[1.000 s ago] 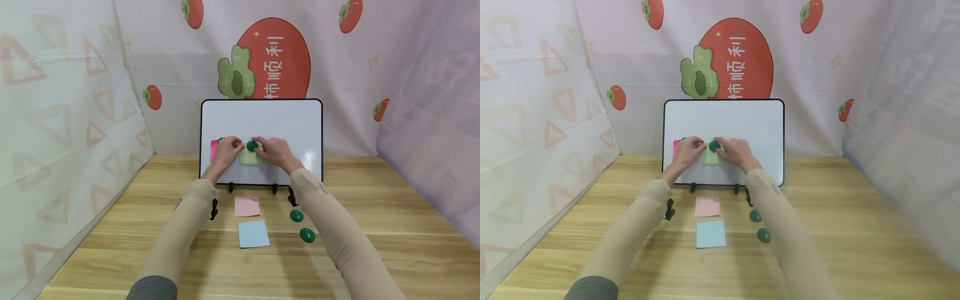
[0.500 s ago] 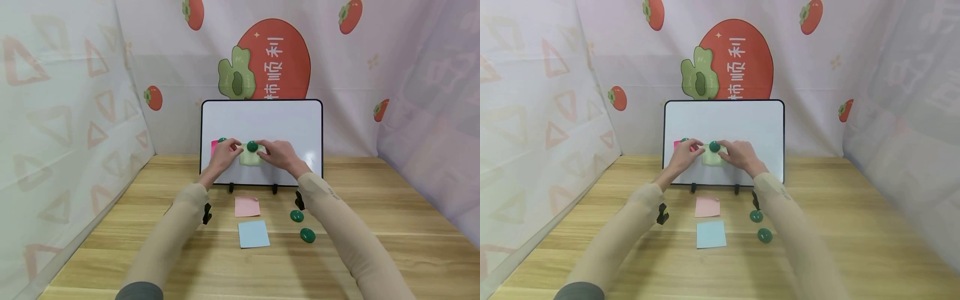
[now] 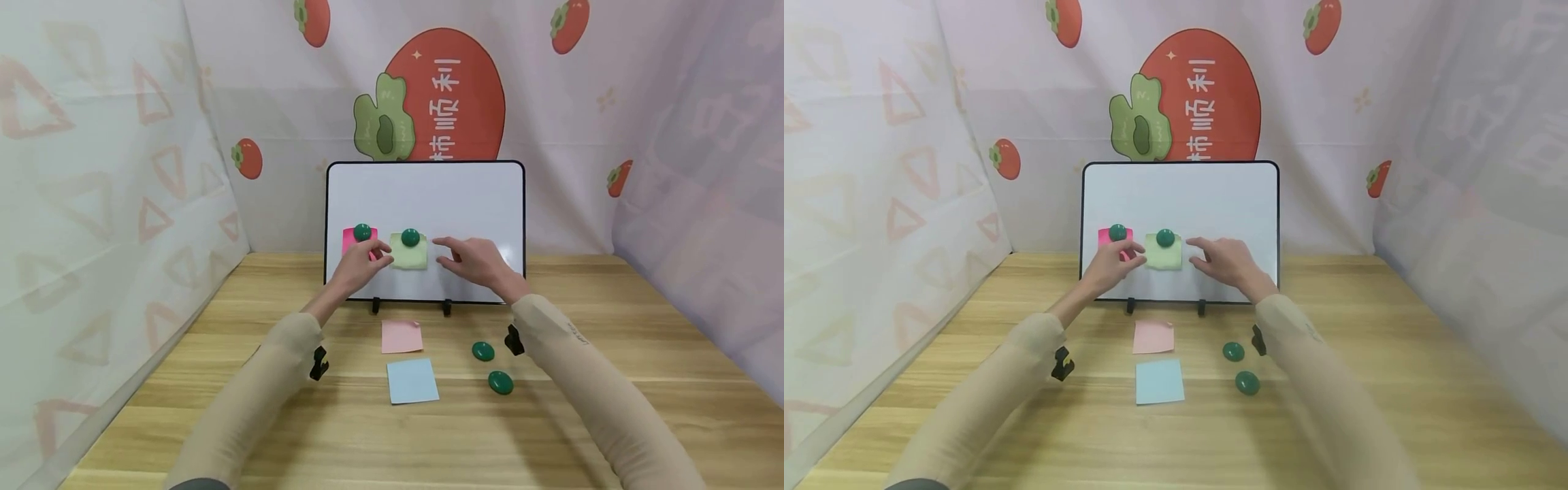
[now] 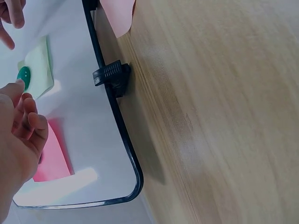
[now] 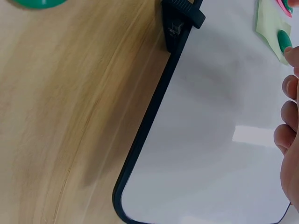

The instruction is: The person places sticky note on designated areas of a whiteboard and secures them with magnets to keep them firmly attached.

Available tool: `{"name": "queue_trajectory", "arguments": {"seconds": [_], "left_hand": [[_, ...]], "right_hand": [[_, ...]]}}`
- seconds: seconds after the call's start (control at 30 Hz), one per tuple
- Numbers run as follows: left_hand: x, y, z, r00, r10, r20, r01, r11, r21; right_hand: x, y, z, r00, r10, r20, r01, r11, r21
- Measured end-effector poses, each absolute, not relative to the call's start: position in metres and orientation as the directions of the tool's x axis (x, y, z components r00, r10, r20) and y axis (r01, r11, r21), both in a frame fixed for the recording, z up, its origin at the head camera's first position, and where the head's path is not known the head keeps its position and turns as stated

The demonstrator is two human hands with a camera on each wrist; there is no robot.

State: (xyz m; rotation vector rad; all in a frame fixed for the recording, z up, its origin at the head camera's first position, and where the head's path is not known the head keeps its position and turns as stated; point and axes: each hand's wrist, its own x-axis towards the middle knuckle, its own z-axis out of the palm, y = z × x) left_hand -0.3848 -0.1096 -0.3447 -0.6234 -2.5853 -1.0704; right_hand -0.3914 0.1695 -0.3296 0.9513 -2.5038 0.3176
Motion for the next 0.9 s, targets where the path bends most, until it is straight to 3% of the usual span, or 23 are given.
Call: {"name": "queue_trajectory", "arguments": {"seconds": [0.43,0.9], "left_hand": [[-0.359,-0.11,-0.348,-0.877,0.403,0.262,0.47,0.607,0.641],[-0.353,-0.123,-0.366,-0.895,0.413,0.169,0.419,0.645,0.639]], "right_hand": [[-0.363,0.195,-0.337,-0.661,-0.6,0.45,-0.697,0.713,-0.073],[-0.339,0.215,-0.352,-0.733,-0.591,0.337,-0.664,0.728,-0.17]]}}
